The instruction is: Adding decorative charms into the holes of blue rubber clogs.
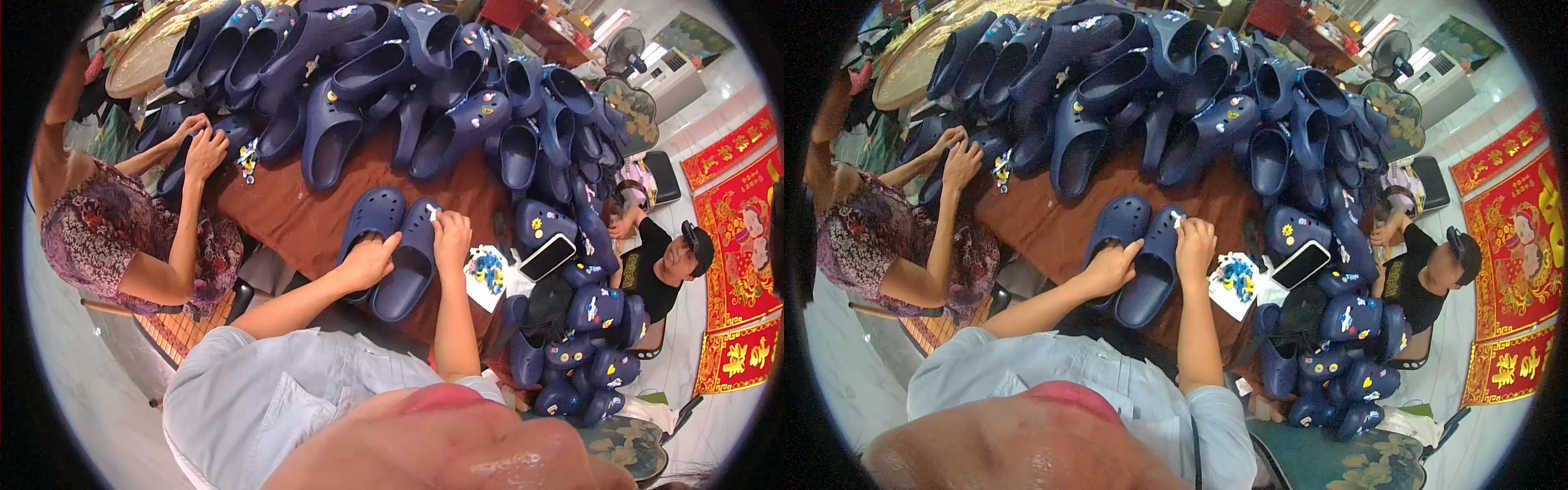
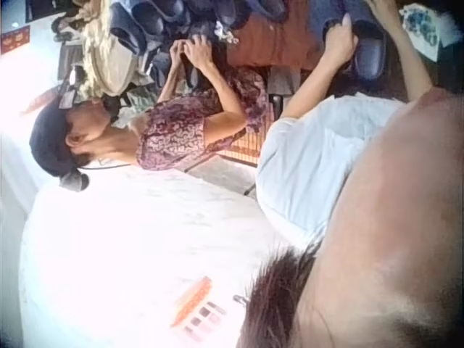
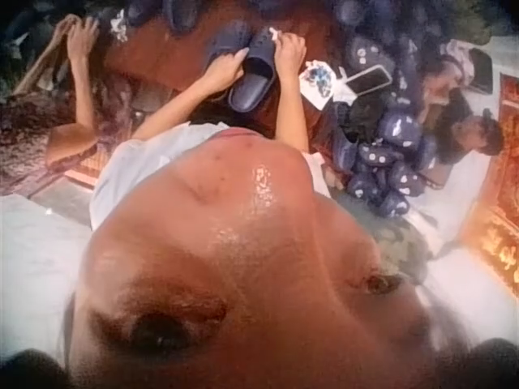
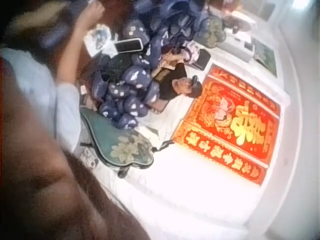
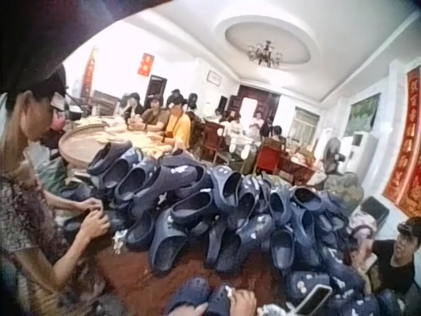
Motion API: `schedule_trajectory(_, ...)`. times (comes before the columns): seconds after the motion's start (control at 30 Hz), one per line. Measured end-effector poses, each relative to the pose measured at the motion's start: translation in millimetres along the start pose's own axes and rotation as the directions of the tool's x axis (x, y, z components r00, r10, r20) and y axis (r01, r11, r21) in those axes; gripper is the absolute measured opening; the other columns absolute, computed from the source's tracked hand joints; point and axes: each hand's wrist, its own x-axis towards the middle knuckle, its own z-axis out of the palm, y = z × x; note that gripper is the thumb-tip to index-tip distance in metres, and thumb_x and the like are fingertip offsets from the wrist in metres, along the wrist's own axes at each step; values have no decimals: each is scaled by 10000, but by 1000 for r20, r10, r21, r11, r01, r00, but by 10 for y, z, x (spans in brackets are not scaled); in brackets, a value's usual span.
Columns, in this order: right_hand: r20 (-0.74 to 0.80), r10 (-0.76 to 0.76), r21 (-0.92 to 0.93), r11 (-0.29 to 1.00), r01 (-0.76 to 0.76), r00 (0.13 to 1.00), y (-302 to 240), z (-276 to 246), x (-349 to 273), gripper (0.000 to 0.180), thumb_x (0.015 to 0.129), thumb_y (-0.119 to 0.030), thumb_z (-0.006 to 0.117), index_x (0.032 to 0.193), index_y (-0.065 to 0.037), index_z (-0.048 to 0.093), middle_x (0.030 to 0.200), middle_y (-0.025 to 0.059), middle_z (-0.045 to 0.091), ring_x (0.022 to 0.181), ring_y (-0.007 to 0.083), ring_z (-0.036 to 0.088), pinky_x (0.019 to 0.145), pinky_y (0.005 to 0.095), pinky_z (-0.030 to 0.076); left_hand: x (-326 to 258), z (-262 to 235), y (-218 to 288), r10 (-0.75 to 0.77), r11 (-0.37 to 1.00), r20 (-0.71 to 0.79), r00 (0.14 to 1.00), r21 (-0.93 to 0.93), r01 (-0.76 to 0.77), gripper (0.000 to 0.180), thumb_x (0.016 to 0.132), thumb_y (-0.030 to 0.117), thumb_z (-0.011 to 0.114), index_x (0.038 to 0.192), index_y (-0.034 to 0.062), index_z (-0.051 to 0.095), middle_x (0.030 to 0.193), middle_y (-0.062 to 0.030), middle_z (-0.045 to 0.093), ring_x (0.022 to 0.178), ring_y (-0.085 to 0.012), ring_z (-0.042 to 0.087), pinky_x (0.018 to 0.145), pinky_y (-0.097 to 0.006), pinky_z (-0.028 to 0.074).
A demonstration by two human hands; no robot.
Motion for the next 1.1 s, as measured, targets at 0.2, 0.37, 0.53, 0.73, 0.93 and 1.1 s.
schedule_trajectory(0.2,-35,-52,-51,997,51,998,79,-13,13,160,821,-106,704,973,-63,727,1038,63,672,1024,284,579,877,418,453,106,31,-17,-37,999,36,999,24,36,576,798,67,627,1349,11,467,854,-263,621,786,-441,610,721,-511,498)
schedule_trajectory(0.37,-60,-49,7,999,50,997,147,-48,-33,263,804,-115,721,1063,-71,717,1104,101,654,1047,318,578,923,418,466,158,-60,30,-67,998,72,995,9,66,562,791,67,628,1329,-10,484,888,-277,636,826,-446,616,749,-521,498)
schedule_trajectory(0.53,-217,40,30,999,-35,975,81,-516,-69,592,793,-116,765,1354,-97,578,1244,173,560,1151,365,510,1008,442,421,85,-32,-41,-34,999,82,996,31,31,565,813,80,627,1350,-22,485,905,-288,611,871,-449,591,783,-514,485)
schedule_trajectory(0.73,-659,17,-178,968,-178,752,19,-1708,-92,600,864,-135,727,1395,16,492,1390,198,493,1270,349,452,1012,424,408,60,-19,-51,-26,1000,67,997,14,25,574,827,63,629,1371,-15,463,915,-293,601,882,-462,574,788,-523,478)
schedule_trajectory(0.93,-866,-6,-166,947,-276,500,91,-2393,-201,676,887,-136,688,1445,3,334,1448,160,391,1249,299,456,965,424,427,46,-35,-46,-55,998,67,996,23,53,582,827,70,633,1375,-12,451,869,-286,614,868,-465,582,783,-527,472)
schedule_trajectory(1.1,-891,-298,-338,939,-62,343,-31,-2890,-198,714,851,-61,700,1442,-6,305,1391,143,397,1211,268,456,936,410,426,83,-37,-32,-15,1000,80,997,7,15,580,819,93,645,1360,11,454,888,-252,629,871,-427,598,788,-504,476)
